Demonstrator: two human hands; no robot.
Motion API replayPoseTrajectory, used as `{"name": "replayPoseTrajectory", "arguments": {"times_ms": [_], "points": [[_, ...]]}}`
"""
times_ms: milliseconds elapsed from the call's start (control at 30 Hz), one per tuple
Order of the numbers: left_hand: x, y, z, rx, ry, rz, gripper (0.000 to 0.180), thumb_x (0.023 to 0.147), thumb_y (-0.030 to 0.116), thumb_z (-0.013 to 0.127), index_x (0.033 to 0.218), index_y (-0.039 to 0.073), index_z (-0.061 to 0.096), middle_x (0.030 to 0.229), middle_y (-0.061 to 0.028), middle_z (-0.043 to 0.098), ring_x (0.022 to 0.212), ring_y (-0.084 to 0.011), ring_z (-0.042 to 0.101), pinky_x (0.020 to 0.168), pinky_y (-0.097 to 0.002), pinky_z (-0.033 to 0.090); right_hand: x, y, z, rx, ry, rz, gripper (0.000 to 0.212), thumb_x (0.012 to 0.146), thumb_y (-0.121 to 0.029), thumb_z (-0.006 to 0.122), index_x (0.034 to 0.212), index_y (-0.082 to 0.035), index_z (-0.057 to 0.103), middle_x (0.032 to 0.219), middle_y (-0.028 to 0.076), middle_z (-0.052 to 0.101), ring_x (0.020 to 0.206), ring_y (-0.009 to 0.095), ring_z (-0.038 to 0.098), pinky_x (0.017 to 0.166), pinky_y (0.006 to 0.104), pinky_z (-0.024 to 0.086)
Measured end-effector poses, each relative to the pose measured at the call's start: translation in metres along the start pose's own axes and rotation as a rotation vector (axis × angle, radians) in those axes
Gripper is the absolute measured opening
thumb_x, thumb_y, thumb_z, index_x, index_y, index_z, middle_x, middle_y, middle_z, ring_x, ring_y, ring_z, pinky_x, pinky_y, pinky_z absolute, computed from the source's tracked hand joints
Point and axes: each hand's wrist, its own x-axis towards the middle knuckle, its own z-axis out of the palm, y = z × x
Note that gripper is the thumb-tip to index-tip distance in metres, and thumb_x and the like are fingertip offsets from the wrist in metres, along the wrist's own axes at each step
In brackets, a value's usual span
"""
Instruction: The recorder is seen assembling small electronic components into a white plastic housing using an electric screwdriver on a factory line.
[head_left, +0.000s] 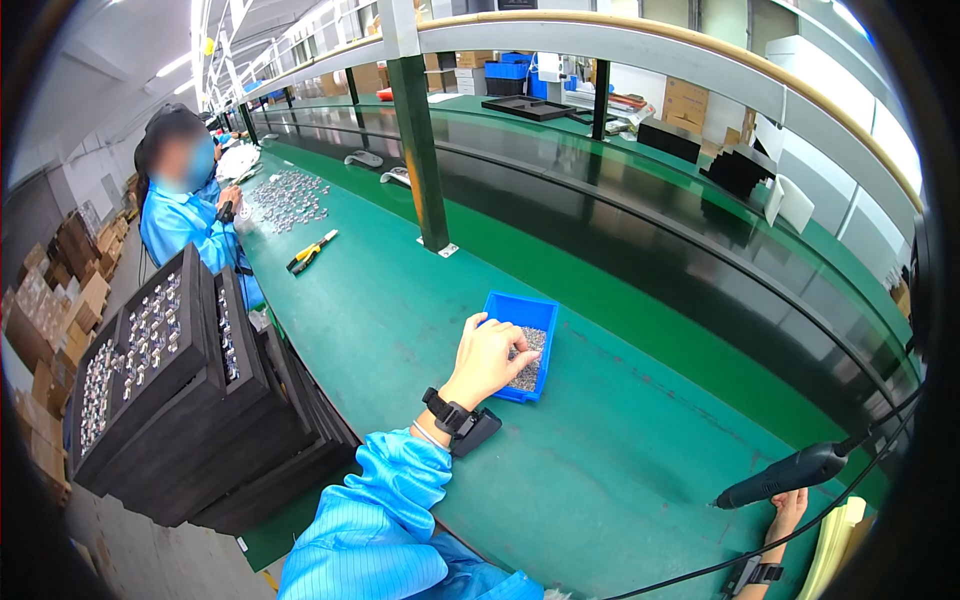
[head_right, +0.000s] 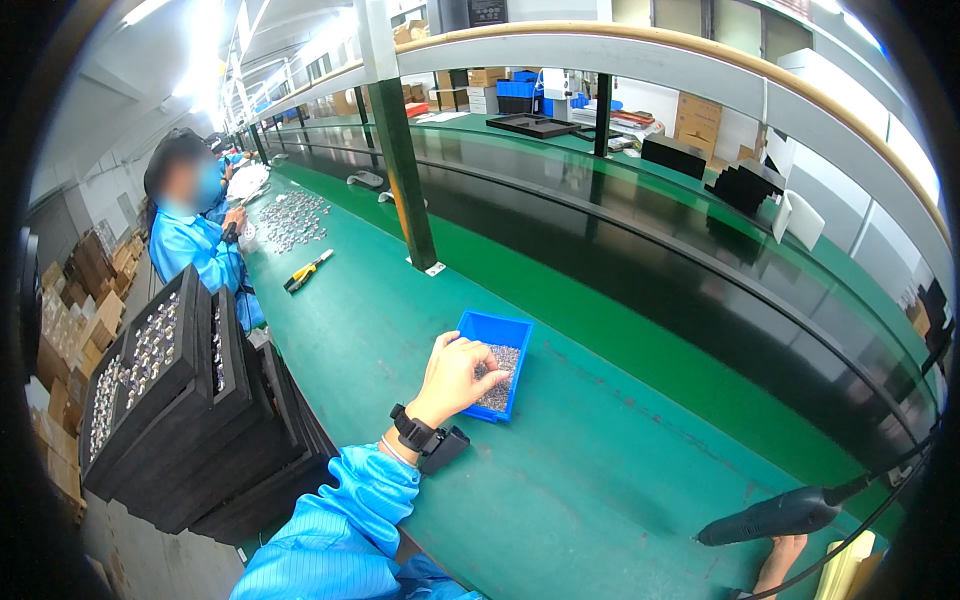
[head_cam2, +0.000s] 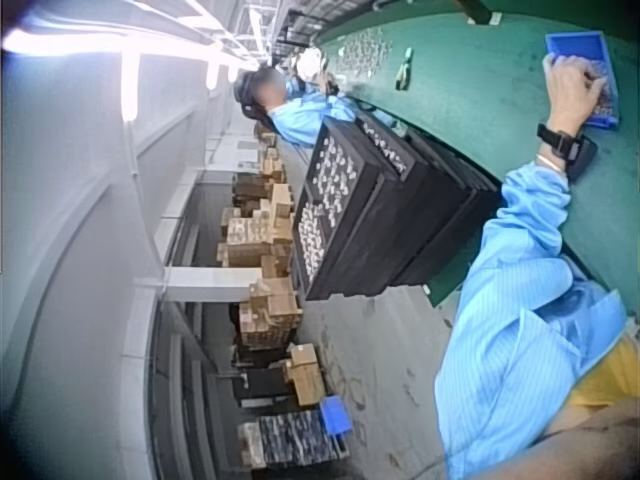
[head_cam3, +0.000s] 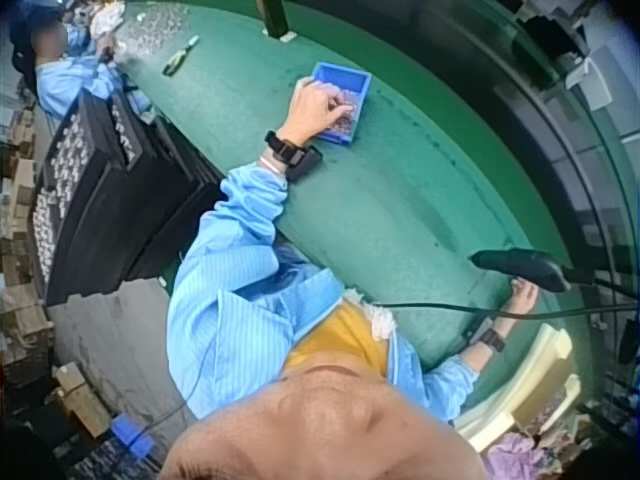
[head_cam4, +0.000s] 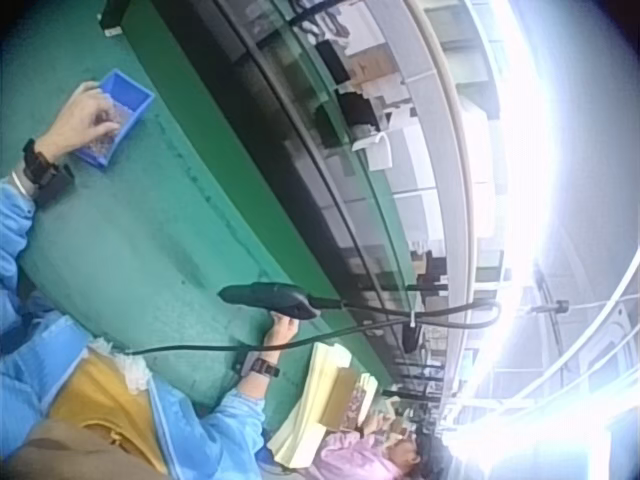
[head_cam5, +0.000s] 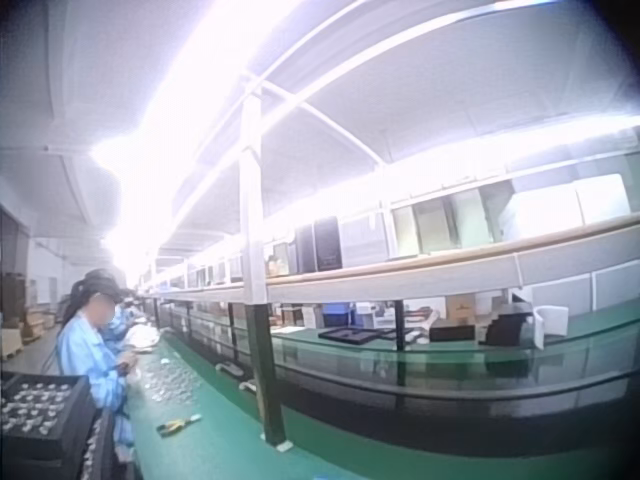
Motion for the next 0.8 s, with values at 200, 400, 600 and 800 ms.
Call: {"name": "replayPoseTrajectory", "arguments": {"times_ms": [200,400,600,800], "points": [[0.000,-0.001,0.001,0.007,-0.002,0.004,0.020,0.067,0.023,0.069,0.063,0.011,0.054,0.064,-0.0007,0.055,0.072,-0.0193,0.054,0.090,-0.0418,0.032,-0.005,-0.002,0.002,-0.040,0.022,-0.078,0.021,0.087,-0.019,0.051,0.102,-0.004,0.048,0.085,0.002,0.056,0.075,0.010,0.055,0.065,0.0226,0.045],[0.000,0.000,0.001,0.016,0.002,0.002,0.019,0.067,0.023,0.069,0.063,0.011,0.055,0.063,0.0001,0.055,0.072,-0.0189,0.054,0.090,-0.0418,0.032,-0.009,-0.007,0.003,-0.071,0.014,-0.101,0.026,0.087,-0.021,0.050,0.106,-0.004,0.048,0.094,0.003,0.053,0.084,0.012,0.052,0.073,0.0261,0.044],[0.001,0.000,0.001,0.018,-0.002,0.011,0.017,0.068,0.023,0.068,0.065,0.011,0.057,0.066,0.0006,0.057,0.072,-0.0186,0.055,0.090,-0.0415,0.032,0.005,0.016,-0.023,-0.208,-0.055,-0.074,0.032,0.087,-0.023,0.052,0.112,-0.005,0.046,0.095,0.002,0.051,0.079,0.010,0.050,0.070,0.0228,0.042],[0.001,-0.001,0.004,0.025,-0.012,0.028,0.011,0.070,0.022,0.066,0.070,0.012,0.060,0.070,-0.0001,0.059,0.077,-0.0183,0.055,0.090,-0.0430,0.031,-0.003,0.007,-0.007,-0.076,0.022,-0.095,0.031,0.085,-0.023,0.054,0.110,-0.005,0.047,0.093,0.002,0.052,0.084,0.012,0.051,0.074,0.0258,0.042]]}}
